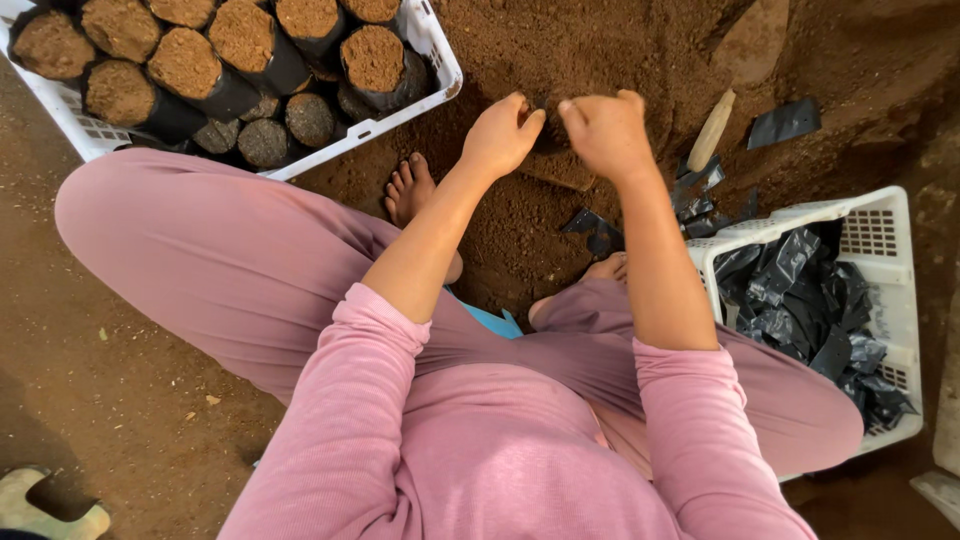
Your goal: The person fills black plastic nursery bags with soil from a large pile, folds the tops, and places the filled bags into a white crate. The process is repeated continuously.
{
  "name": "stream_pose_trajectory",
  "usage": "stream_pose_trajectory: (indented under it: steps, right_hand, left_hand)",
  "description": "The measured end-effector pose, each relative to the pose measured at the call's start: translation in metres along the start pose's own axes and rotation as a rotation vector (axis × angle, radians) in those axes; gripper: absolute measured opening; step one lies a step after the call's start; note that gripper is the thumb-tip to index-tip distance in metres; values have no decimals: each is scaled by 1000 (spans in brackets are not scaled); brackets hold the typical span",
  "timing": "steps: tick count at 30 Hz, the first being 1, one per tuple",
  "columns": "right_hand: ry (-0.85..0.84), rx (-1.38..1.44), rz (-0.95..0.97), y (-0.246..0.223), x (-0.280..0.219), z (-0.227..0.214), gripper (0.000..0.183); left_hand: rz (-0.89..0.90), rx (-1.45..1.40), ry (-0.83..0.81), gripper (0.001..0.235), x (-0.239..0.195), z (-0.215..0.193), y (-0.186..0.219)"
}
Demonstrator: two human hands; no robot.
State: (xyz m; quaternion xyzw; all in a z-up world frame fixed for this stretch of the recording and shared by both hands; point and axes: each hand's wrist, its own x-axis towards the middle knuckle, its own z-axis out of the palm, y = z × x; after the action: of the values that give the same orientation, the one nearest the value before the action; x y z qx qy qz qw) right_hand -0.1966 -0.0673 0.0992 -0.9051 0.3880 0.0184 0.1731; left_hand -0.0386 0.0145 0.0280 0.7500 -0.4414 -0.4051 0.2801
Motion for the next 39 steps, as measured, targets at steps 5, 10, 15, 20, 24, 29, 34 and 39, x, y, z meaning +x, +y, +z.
stream_pose_trajectory:
  steps: [5,10,15,20,24,29,34,39]
  right_hand:
    - [327,461,286,36,-15,14,29]
    - [339,295,222,33,-30,60,30]
    - [310,400,366,27,-33,72,30]
    - [457,551,320,23,-31,58,27]
    - [767,334,19,15,-40,57,26]
    - [465,491,271,14,-32,61,27]
    - [499,381,235,21,-30,65,28]
    - [391,442,331,19,-32,72,26]
  left_hand:
    - [174,62,149,48,-2,5,9]
    - [327,126,292,26,0,12,6]
    - [389,154,367,18,2,8,2]
    - [435,-11,304,19,-3,-6,13]
    - [523,-116,359,20,-13,-9,16]
    - [389,-84,321,17,-7,-8,16]
    - [349,-141,322,21,-7,-1,14]
    - [316,-138,335,21,-11,10,6]
